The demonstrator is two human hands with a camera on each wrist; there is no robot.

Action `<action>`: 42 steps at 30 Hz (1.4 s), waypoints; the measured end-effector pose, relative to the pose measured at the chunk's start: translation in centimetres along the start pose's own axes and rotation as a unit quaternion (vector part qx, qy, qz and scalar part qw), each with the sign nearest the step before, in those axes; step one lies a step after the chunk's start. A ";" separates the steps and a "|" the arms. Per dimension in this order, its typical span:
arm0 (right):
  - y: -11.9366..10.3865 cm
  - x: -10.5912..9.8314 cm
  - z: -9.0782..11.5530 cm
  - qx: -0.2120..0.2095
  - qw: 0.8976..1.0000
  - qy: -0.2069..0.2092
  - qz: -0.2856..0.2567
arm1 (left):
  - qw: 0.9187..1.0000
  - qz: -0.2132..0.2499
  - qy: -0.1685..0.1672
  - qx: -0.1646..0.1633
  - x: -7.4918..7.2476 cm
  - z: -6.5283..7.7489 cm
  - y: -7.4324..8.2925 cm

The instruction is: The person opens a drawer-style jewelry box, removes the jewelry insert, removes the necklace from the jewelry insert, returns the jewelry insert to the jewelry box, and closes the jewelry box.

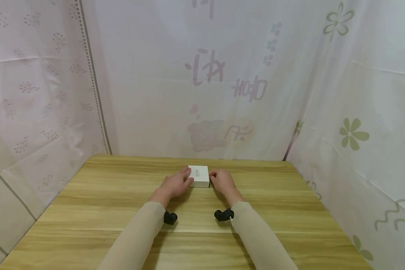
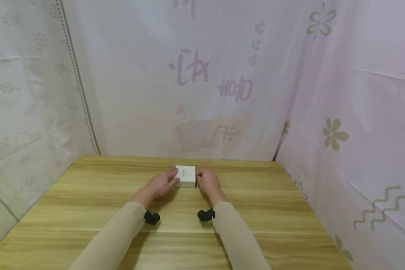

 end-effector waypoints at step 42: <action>1.8 -1.1 0.2 0.000 1.000 0.013 0.026 | 1.000 -0.006 -0.006 0.006 -0.4 0.2 0.2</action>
Point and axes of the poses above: each hand's wrist, its own z-axis away from the middle knuckle, its own x-axis out of the palm, y = z × x, the point moved 2 cm from there along -z, towards the middle knuckle, and after that the axes turned 5 degrees about x, right-handed, at the moved point
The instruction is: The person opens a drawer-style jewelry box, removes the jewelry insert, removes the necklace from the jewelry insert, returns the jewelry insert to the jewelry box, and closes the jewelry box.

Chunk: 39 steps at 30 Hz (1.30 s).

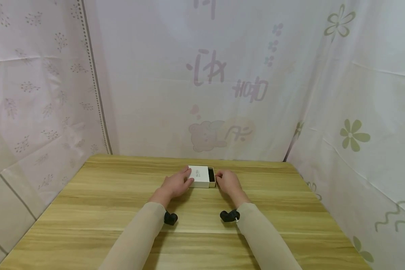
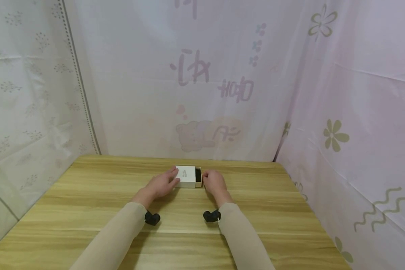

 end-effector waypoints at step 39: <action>1.9 -1.3 0.2 0.022 1.000 -0.006 0.009 | 1.000 0.006 0.001 -0.007 0.0 0.0 0.1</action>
Point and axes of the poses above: each hand's wrist, its own z-axis away from the middle knuckle, its own x-axis out of the palm, y = z × x, the point moved 2 cm from there along -z, towards the middle knuckle, and after that the axes turned 5 degrees about x, right-handed, at the moved point
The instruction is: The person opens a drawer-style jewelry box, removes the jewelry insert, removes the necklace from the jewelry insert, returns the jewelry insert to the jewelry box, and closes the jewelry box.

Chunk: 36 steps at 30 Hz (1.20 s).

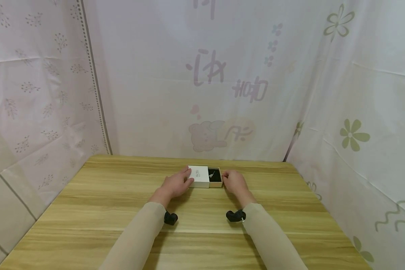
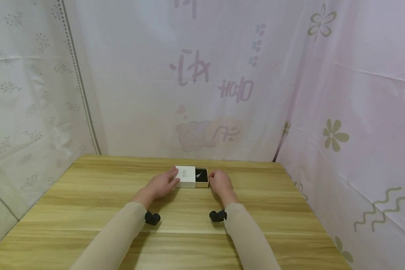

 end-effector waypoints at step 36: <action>1.3 -0.6 0.1 0.006 1.000 -0.009 0.000 | 1.000 0.003 0.001 0.001 -0.1 0.0 0.1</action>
Point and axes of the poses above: each hand's wrist, its own z-axis away from the middle knuckle, its own x-axis out of the palm, y = z × x, the point moved 2 cm from there along -z, towards the middle knuckle, and after that the axes turned 5 degrees about x, right-handed, at the moved point
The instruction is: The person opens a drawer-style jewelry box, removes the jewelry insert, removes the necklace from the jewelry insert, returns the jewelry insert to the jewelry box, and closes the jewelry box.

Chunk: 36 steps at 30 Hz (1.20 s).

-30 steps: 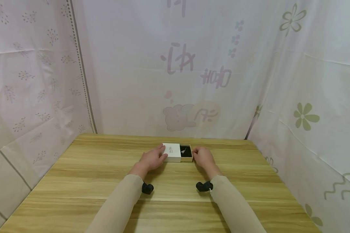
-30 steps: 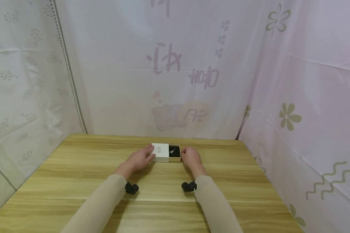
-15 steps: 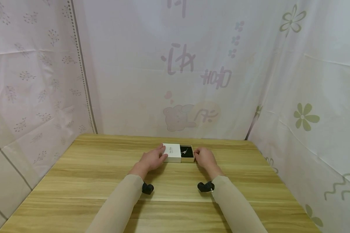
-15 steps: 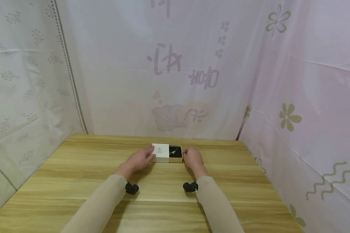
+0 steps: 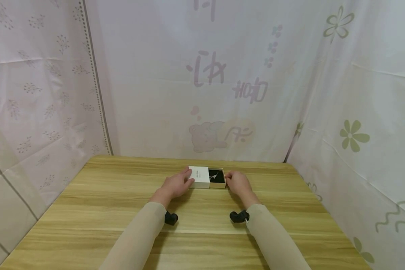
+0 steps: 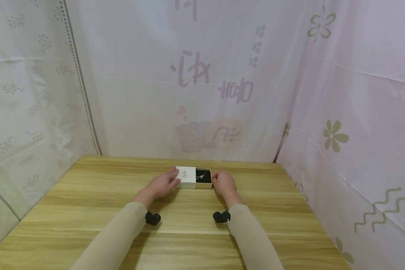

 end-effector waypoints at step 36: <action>0.8 -0.5 -0.3 0.026 0.997 -0.004 -0.067 | 1.000 0.010 0.004 0.002 0.2 -0.1 -0.3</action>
Point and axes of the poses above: each hand's wrist, its own z-axis away from the middle knuckle, its own x-axis out of the palm, y = z × x, the point moved 2 cm from there along -z, towards the middle knuckle, and after that the axes turned 5 degrees about x, right-handed, at the moved point
